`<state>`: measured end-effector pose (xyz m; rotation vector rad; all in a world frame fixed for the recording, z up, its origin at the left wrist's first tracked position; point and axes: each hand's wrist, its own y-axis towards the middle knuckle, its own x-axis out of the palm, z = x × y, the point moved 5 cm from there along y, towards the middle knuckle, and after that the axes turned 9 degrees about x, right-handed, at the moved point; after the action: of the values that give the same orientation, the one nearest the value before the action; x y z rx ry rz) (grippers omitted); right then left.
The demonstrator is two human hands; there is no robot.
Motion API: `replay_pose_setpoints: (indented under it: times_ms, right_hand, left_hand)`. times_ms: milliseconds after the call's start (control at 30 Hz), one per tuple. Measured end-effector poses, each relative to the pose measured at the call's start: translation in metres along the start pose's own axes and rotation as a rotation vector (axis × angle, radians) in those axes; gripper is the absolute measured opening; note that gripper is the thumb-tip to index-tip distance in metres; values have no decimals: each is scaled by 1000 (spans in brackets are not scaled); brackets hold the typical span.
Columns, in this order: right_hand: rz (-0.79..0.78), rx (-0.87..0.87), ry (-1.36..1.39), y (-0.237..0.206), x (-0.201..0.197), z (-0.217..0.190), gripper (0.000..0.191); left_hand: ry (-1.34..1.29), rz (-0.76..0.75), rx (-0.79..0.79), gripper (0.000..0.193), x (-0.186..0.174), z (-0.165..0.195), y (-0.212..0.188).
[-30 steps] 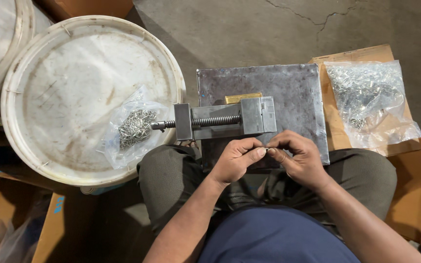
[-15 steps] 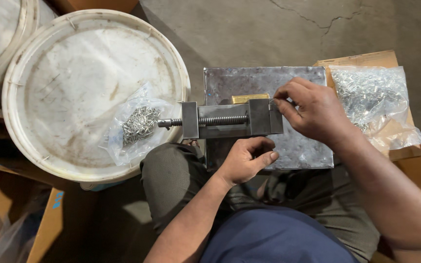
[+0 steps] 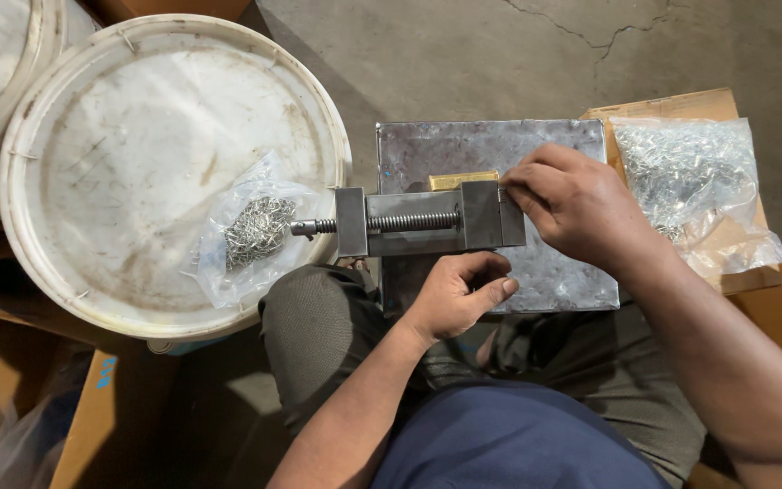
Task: The person sits on the floor and uses a bench vise to assemble small metal parts. They pick up metal pieces from a plastic bag, place them into the vise, tighten the screw to secure them, and then remove the assembled parts.
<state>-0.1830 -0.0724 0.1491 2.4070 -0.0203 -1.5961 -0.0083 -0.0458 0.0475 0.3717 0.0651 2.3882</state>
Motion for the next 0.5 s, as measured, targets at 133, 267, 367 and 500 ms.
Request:
replay_pose_setpoints:
  times_ms: [133, 267, 367, 500]
  right_hand:
    - [26, 47, 71, -23, -7, 11, 16]
    - [187, 172, 176, -62, -23, 43, 17]
    - [388, 430, 264, -110, -34, 85, 16]
    - [708, 759, 209, -189, -49, 136, 13]
  left_hand:
    - [19, 20, -16, 25, -2, -16, -4]
    - [292, 10, 49, 21, -8, -27, -11]
    - [315, 64, -110, 21, -5, -14, -12]
    - [388, 48, -78, 16, 39, 16, 28]
